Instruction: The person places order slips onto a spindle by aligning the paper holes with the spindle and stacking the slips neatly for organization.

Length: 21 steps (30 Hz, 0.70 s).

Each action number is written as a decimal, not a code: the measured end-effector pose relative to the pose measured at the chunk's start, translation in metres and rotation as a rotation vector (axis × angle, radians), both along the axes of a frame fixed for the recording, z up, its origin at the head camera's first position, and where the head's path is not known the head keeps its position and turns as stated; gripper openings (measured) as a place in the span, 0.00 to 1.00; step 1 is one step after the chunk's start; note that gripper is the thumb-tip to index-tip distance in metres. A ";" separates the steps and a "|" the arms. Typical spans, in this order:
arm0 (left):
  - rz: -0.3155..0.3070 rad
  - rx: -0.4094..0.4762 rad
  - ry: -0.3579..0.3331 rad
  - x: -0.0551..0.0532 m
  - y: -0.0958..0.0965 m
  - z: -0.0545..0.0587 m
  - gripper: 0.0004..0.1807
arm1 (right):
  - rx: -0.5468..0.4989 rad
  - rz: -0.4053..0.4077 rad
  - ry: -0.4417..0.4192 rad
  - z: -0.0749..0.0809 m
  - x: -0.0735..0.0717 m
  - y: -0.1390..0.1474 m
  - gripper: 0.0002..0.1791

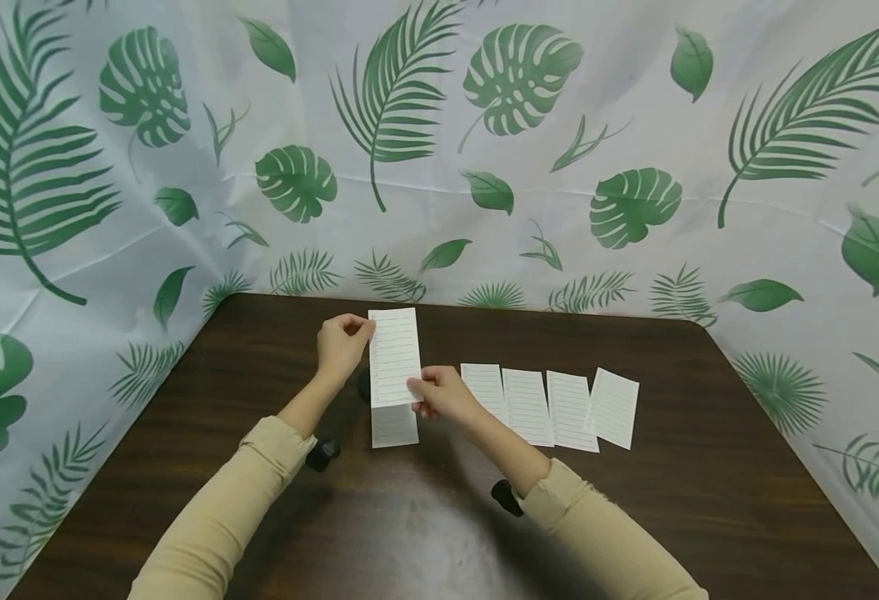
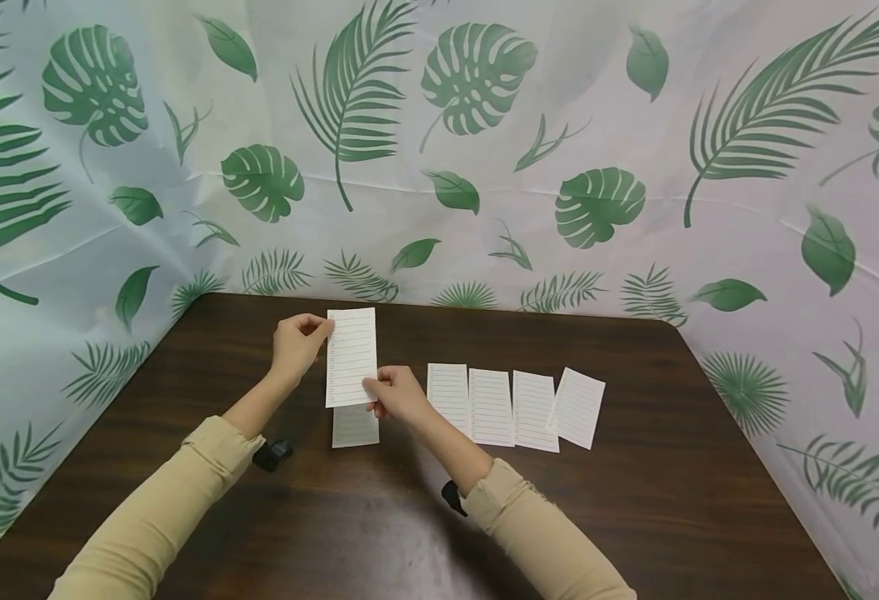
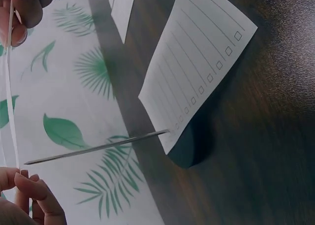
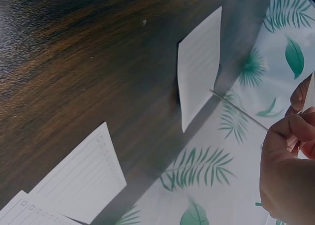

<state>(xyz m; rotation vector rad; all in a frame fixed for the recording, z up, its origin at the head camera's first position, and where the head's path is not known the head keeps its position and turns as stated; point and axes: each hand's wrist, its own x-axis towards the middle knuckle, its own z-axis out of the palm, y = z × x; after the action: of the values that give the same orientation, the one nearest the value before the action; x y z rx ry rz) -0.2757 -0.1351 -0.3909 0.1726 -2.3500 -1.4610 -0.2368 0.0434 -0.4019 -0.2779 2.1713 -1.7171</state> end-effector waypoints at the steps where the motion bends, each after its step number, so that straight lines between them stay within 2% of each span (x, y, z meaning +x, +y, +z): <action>1: 0.010 -0.013 0.006 0.000 0.000 0.000 0.11 | 0.000 -0.002 0.003 0.000 0.000 0.000 0.11; 4: 0.033 -0.051 0.013 -0.003 0.001 -0.002 0.11 | 0.001 -0.009 0.002 0.000 -0.001 -0.001 0.11; 8: 0.030 -0.074 0.025 -0.005 0.000 -0.005 0.12 | 0.010 -0.009 0.004 0.000 -0.002 -0.002 0.11; 12: -0.003 -0.113 0.060 -0.004 0.001 -0.009 0.11 | 0.012 -0.016 -0.002 -0.001 -0.002 -0.003 0.11; 16: -0.034 -0.149 0.065 -0.004 0.003 -0.012 0.10 | 0.001 -0.021 -0.003 -0.002 -0.003 -0.004 0.11; 21: -0.044 -0.144 0.070 -0.005 0.005 -0.012 0.12 | -0.003 -0.017 0.007 -0.003 -0.003 -0.005 0.11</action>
<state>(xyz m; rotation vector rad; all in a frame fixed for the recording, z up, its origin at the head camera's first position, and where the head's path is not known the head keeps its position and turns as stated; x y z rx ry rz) -0.2803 -0.1299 -0.4030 0.0324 -2.4045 -1.2897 -0.2397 0.0384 -0.4045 -0.2673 2.1817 -1.7315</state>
